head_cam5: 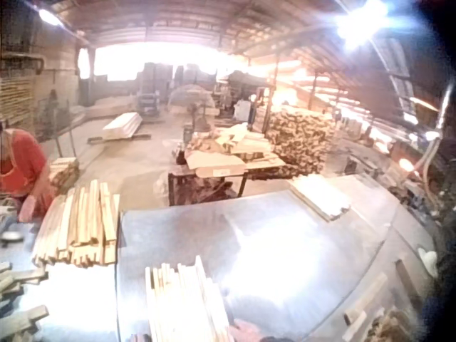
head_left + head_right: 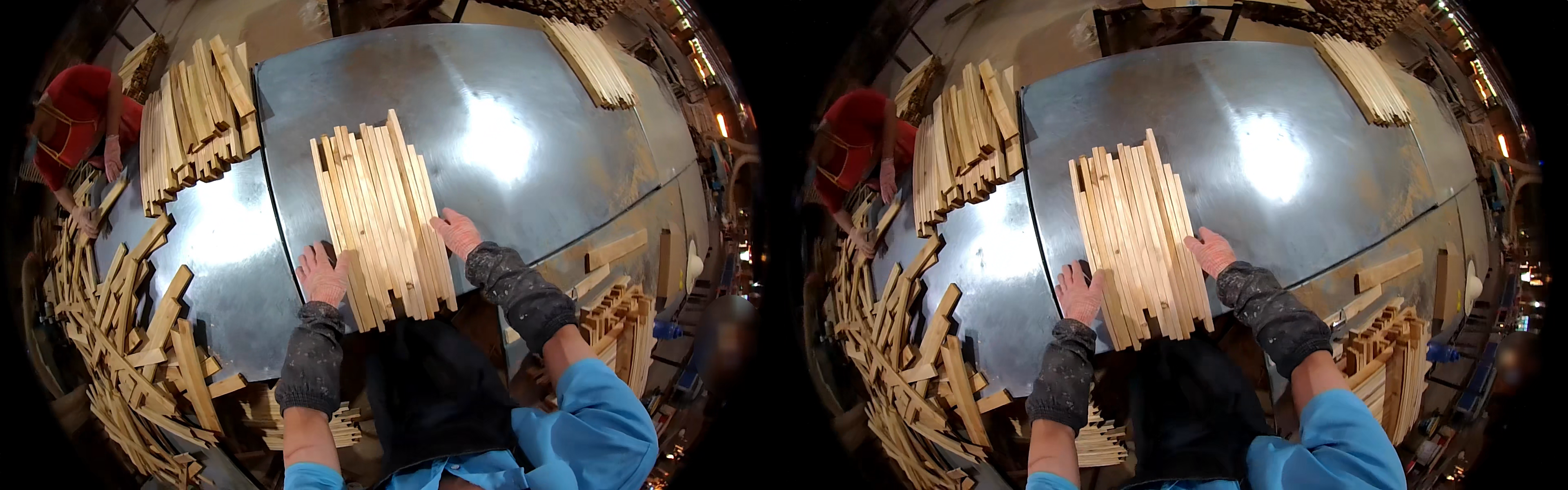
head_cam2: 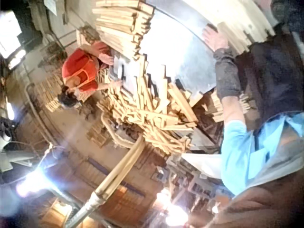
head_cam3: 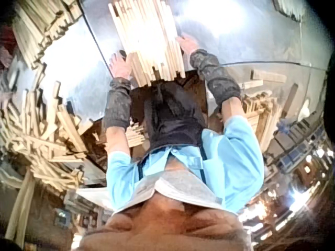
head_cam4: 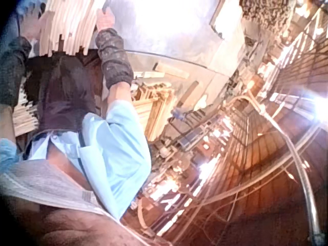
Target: The person sorts and stacks light-colored wooden slats on a metal workbench. They pick up individual pieces and small bundles, align them, and place them into neat piles. The person also moves stacks of wood to a conveyor belt and back to the table, organizing the materials in a workshop setting.
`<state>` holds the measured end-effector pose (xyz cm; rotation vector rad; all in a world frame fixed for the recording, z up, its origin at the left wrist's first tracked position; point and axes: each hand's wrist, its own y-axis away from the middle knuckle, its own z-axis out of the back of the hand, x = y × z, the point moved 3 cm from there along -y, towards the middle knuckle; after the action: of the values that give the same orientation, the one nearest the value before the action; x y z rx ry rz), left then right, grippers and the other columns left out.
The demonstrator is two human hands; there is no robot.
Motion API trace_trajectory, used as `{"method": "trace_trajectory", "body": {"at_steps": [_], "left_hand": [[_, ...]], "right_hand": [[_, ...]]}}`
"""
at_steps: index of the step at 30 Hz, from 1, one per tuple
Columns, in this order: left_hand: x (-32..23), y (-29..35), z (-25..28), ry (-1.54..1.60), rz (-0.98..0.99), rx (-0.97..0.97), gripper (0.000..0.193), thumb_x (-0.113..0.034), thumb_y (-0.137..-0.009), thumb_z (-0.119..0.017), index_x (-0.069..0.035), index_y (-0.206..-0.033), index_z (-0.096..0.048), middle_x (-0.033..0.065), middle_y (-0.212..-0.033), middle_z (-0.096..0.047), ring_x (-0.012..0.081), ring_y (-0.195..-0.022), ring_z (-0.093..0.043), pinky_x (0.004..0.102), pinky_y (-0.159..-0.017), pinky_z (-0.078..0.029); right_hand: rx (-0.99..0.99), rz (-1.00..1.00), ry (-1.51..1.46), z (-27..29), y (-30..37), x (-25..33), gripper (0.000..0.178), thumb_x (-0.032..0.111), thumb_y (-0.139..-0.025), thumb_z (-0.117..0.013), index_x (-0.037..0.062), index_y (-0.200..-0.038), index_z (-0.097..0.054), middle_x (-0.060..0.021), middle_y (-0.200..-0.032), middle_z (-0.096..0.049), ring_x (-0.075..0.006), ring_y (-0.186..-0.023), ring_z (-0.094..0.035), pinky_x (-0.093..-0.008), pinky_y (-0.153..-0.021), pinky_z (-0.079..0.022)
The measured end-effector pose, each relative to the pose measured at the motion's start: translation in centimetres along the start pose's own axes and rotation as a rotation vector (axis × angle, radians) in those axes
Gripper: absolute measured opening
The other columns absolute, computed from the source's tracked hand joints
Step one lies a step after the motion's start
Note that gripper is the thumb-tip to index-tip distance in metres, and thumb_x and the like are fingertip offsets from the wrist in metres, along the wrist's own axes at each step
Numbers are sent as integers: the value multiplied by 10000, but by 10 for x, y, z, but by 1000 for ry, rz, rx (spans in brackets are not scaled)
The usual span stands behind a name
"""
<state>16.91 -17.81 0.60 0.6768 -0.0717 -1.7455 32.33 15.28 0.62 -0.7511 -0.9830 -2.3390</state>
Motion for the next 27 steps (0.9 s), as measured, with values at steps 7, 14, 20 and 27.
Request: {"method": "trace_trajectory", "body": {"at_steps": [7, 14, 20, 27], "left_hand": [[-36, -19, -10, -14, 68, 86, 992, -640, -997, -624, -43, -1713, -284, 274, -1764, -231, 436, -1629, -212, 550, -1329, -118], [-56, 8, -6, 1139, 186, 132, 942, -44, -875, -857, -20, -1647, -318, 154, -1463, -601, 260, -1234, -663, 396, -1002, -601], [-57, 71, 15, 1214, 219, 49, 892, -19, -840, -872, 14, -1571, -362, 176, -1400, -606, 272, -1221, -660, 409, -1043, -582], [-20, 193, 78, 1345, 222, -245, 936, -34, -801, -894, 13, -1566, -358, 160, -1443, -565, 283, -1285, -613, 440, -1105, -536]], "right_hand": [[56, -7, 122, -16, -9, 41, 606, 490, -1009, -687, -17, -1340, -675, -265, -1186, -740, -425, -1101, -707, -457, -978, -556], [106, -90, 41, -11, -11, 44, 636, 517, -974, -735, 5, -1350, -697, -264, -1292, -698, -419, -1243, -619, -469, -1112, -484], [123, 70, 68, 0, 33, 54, 582, 508, -956, -768, 17, -1268, -737, -230, -1238, -718, -402, -1217, -608, -499, -1066, -485], [191, 293, 106, -18, 118, 112, 580, 476, -933, -799, 1, -1259, -725, -196, -1174, -684, -378, -1121, -635, -493, -1007, -506]]}}
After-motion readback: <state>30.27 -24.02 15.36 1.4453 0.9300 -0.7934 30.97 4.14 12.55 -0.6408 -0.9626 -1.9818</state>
